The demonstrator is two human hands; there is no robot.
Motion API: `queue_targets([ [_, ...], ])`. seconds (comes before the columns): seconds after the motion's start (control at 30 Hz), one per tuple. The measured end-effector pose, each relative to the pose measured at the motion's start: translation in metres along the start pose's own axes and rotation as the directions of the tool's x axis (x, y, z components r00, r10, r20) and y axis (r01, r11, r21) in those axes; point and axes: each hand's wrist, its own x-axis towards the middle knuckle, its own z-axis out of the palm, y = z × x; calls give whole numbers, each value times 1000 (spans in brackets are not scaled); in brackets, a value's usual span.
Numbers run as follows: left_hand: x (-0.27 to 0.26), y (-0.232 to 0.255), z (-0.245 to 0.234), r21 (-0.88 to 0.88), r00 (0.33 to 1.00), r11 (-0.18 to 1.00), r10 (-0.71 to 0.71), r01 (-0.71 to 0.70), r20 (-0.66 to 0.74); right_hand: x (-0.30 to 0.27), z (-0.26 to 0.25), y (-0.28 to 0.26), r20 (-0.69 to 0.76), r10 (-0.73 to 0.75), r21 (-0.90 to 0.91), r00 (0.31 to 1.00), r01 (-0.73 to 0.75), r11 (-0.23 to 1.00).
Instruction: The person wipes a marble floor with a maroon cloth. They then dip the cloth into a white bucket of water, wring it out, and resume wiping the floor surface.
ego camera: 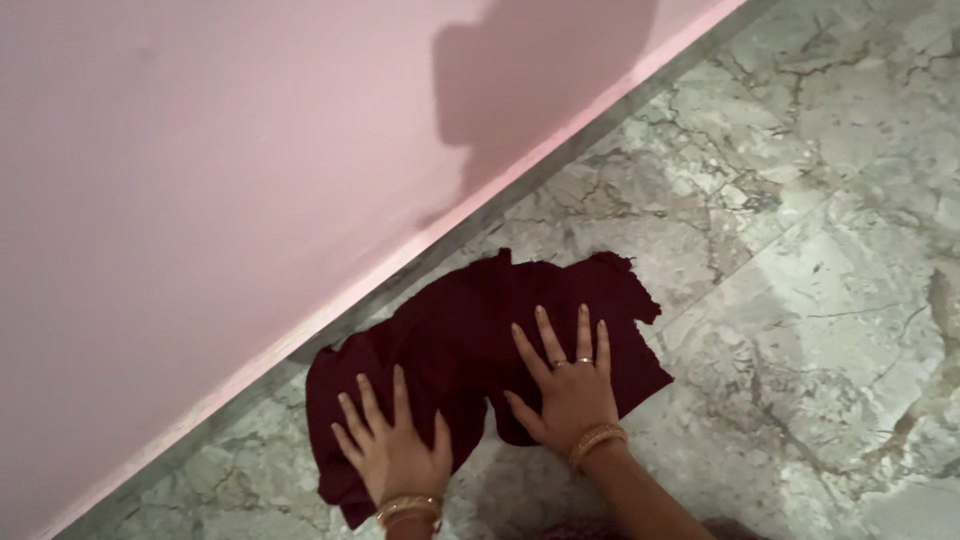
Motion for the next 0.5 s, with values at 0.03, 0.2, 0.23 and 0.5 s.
queue_targets([
  [0.03, 3, 1, -2, 26, 999, 999, -29, 28, 37, 4, -1, -7, 89, 47, -32, 995, -45, 998],
  [0.2, 25, -4, -15, -26, 999, 998, 48, -48, -1, 28, 2, -39, 190, 115, -133, 975, -90, 987],
  [0.23, 34, -5, -17, -18, 998, 998, 54, -54, -16, 35, 5, -43, 165, 110, -134, 980, -89, 987],
  [0.5, 59, -25, -19, -128, 986, 978, 164, -165, -18, 53, 46, -84, -3, 177, -180, 984, -175, 968],
])
